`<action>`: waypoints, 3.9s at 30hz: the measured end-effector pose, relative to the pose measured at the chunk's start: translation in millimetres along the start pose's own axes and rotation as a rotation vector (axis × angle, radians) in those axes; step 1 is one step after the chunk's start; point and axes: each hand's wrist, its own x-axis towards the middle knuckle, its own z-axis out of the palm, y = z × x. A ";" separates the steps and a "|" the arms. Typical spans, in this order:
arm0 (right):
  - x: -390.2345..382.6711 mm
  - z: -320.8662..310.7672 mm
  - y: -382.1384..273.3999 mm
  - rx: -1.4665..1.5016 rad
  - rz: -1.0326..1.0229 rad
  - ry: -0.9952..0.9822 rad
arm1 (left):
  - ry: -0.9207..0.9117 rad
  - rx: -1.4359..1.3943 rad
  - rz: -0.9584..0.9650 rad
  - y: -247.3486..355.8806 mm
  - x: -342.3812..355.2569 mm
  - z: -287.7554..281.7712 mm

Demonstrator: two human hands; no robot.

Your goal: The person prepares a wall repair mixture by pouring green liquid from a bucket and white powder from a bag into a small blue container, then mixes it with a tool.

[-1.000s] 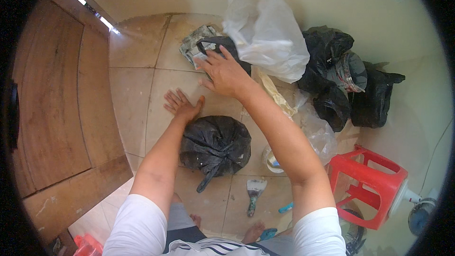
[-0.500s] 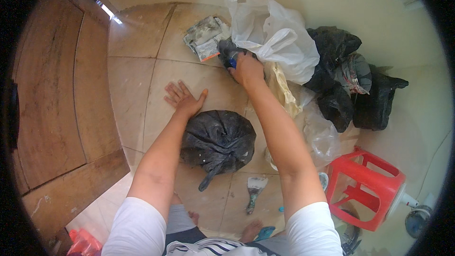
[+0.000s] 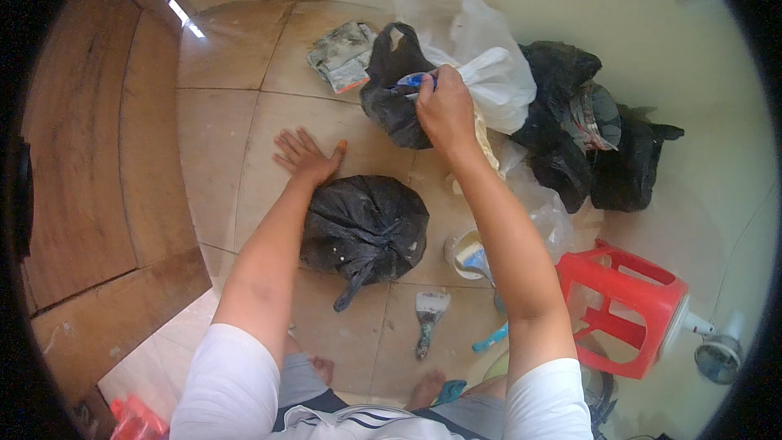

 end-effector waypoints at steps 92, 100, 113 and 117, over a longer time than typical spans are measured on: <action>-410.1 -325.5 -109.8 -0.385 -0.142 -0.082 | -0.365 -1.043 1.220 90.9 -455.1 -51.3; -413.7 -318.8 -103.6 -0.354 -0.137 -0.068 | -0.348 -1.000 1.234 91.8 -456.8 -54.5; -406.9 -313.4 -90.1 -0.118 0.000 0.133 | -0.193 -0.780 1.439 92.9 -444.6 -51.5; -406.1 -316.5 -85.9 -0.131 -0.017 0.186 | -0.221 -0.644 1.447 90.0 -441.1 -55.7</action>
